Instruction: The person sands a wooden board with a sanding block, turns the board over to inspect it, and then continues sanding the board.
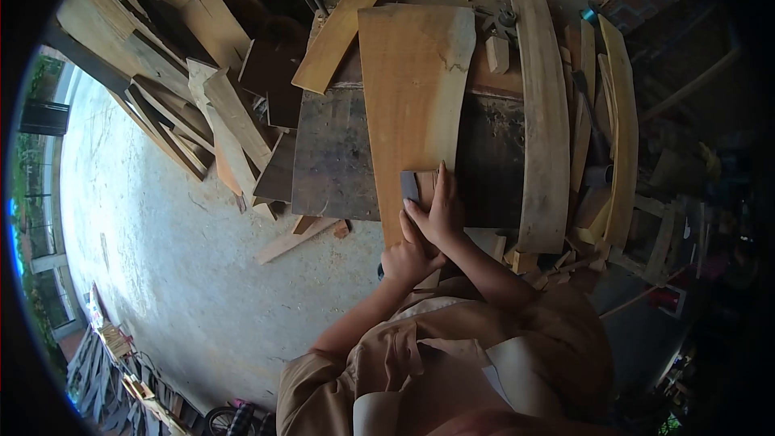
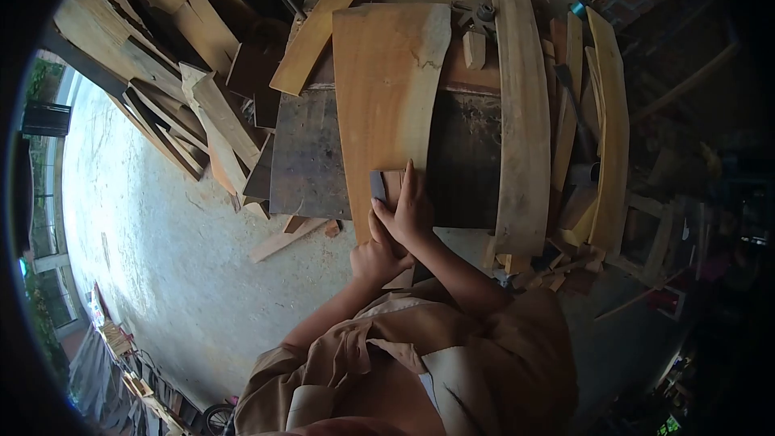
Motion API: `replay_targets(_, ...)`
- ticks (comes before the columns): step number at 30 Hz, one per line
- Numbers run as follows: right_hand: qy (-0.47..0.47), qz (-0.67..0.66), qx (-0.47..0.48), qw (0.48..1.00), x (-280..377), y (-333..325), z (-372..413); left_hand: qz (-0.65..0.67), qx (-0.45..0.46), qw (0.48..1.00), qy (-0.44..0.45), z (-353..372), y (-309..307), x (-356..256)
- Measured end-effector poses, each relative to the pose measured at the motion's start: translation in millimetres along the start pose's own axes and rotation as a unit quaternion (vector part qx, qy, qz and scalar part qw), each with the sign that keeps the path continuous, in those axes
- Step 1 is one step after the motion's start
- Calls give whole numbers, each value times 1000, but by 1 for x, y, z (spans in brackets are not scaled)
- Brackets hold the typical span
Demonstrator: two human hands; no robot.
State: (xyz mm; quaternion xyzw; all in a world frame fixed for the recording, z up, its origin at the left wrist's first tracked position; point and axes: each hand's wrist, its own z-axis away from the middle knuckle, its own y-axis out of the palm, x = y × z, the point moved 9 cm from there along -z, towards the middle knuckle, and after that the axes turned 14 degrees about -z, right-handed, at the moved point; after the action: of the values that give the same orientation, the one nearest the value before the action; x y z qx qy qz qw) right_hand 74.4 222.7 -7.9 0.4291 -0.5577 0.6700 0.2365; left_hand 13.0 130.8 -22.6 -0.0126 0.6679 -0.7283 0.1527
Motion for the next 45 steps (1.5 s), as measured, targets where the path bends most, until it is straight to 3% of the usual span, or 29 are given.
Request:
replay_targets(1,-34,-17,-25,999,5,-4,-29,-2,2,1000,0,-27,-7,0)
replay_targets(3,-14,-8,-22,1000,8,-10,-92,-16,36,999,-9,-91,-17,2)
replay_targets(4,3,4,-18,1000,5,-12,-128,-10,10,1000,-6,-126,-26,1)
replay_targets(8,-46,78,-95,991,-3,-28,-284,-57,21,998,1,-279,-61,-6)
replay_targets(10,20,76,-63,995,-4,-38,-357,-23,9,1000,6,-346,-75,-9)
replay_targets(12,14,58,-72,996,-2,-44,-399,-35,22,999,-1,-382,-87,-14)
replay_targets(15,14,74,-65,995,0,-46,-395,-24,35,998,-37,-376,-84,-15)
replay_targets(18,12,117,-72,990,4,-47,-335,-47,27,998,-21,-327,-77,-15)
replay_targets(20,39,91,-52,994,-1,-36,-270,-38,55,997,-32,-260,-63,-11)
replay_targets(22,-20,56,-62,996,-4,-19,-193,-24,58,997,-45,-180,-49,-8)
replay_targets(24,-7,24,-34,999,0,-11,-105,-18,43,998,-38,-98,-25,-4)
replay_targets(28,-24,35,-40,998,1,0,52,1,169,985,-25,50,9,1)
replay_targets(30,-32,49,-37,998,3,2,94,15,174,985,-12,91,22,1)
replay_targets(32,35,15,6,999,-8,7,97,16,165,986,-8,95,35,3)
replay_targets(37,6,33,-17,999,-5,-4,35,-21,143,989,11,38,20,-6)
replay_targets(40,11,33,-40,999,-8,-13,-34,-15,52,998,38,-39,-8,-11)
replay_targets(43,44,5,-36,998,-7,-26,-137,-26,36,999,30,-137,-32,-15)
replay_targets(45,0,62,-54,997,-8,-28,-214,-29,8,999,20,-211,-45,-15)
